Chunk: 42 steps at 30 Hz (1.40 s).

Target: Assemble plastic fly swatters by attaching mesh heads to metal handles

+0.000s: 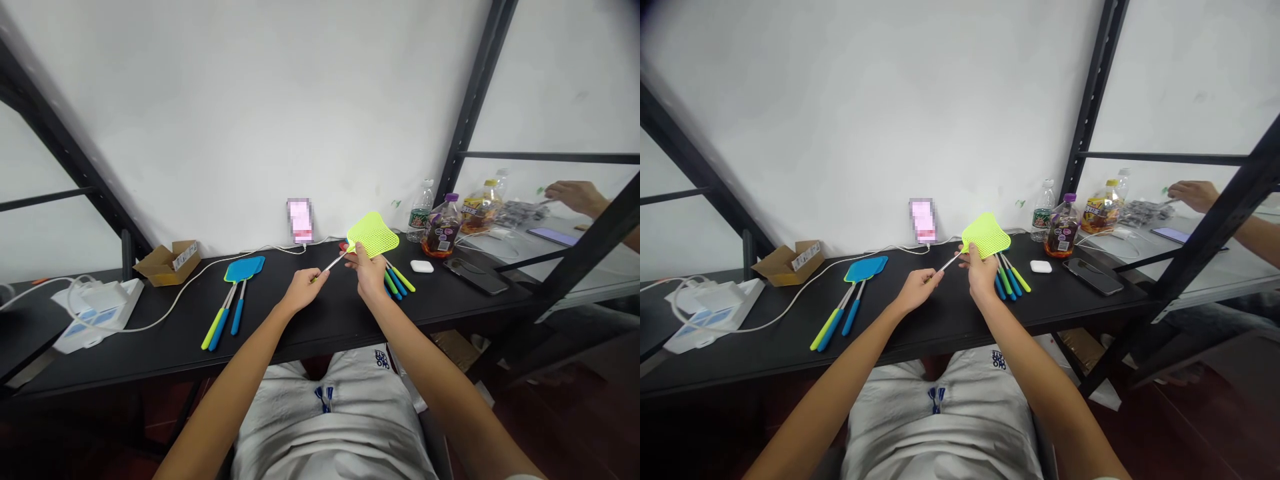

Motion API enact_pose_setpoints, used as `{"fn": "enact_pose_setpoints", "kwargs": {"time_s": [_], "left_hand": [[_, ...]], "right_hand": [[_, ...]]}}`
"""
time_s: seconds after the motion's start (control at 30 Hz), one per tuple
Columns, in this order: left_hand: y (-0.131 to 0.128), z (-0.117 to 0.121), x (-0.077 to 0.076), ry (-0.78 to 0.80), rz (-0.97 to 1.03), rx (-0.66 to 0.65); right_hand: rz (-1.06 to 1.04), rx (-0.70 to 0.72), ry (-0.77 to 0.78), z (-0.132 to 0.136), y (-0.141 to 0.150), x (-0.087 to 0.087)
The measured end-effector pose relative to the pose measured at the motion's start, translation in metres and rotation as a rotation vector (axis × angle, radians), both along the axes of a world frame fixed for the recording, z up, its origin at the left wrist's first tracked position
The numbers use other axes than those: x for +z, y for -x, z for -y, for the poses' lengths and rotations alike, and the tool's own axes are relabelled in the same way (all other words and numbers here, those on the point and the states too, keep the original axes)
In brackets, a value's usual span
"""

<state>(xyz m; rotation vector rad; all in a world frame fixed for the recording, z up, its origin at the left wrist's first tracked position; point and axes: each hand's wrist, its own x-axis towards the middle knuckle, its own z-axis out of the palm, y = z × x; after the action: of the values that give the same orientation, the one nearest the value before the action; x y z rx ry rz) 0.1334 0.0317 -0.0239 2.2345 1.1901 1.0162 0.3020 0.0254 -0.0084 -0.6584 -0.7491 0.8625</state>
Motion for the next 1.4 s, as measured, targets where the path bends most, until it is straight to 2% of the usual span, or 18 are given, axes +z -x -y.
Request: {"fn": "enact_pose_setpoints", "kwargs": {"time_s": [0.43,0.7,1.1,1.17,1.3,1.4], "left_hand": [[0.000,0.001,-0.001,-0.003,0.004,0.012],[-0.001,0.002,-0.001,0.017,0.065,-0.013],[0.000,0.001,-0.001,0.002,0.044,-0.044],[-0.001,0.001,0.000,0.006,0.060,-0.041],[-0.007,0.003,0.001,0.029,0.140,-0.064],[-0.010,0.004,0.001,0.048,0.166,-0.087]], "right_hand": [[0.076,0.041,0.038,0.002,-0.002,0.001],[0.136,0.049,0.042,0.001,-0.002,-0.001],[0.205,0.055,0.044,0.004,0.000,0.001],[0.218,0.078,0.052,0.005,0.003,-0.001],[0.341,0.210,0.076,0.007,0.014,-0.009],[0.438,0.220,0.053,0.007,0.019,-0.014]]}}
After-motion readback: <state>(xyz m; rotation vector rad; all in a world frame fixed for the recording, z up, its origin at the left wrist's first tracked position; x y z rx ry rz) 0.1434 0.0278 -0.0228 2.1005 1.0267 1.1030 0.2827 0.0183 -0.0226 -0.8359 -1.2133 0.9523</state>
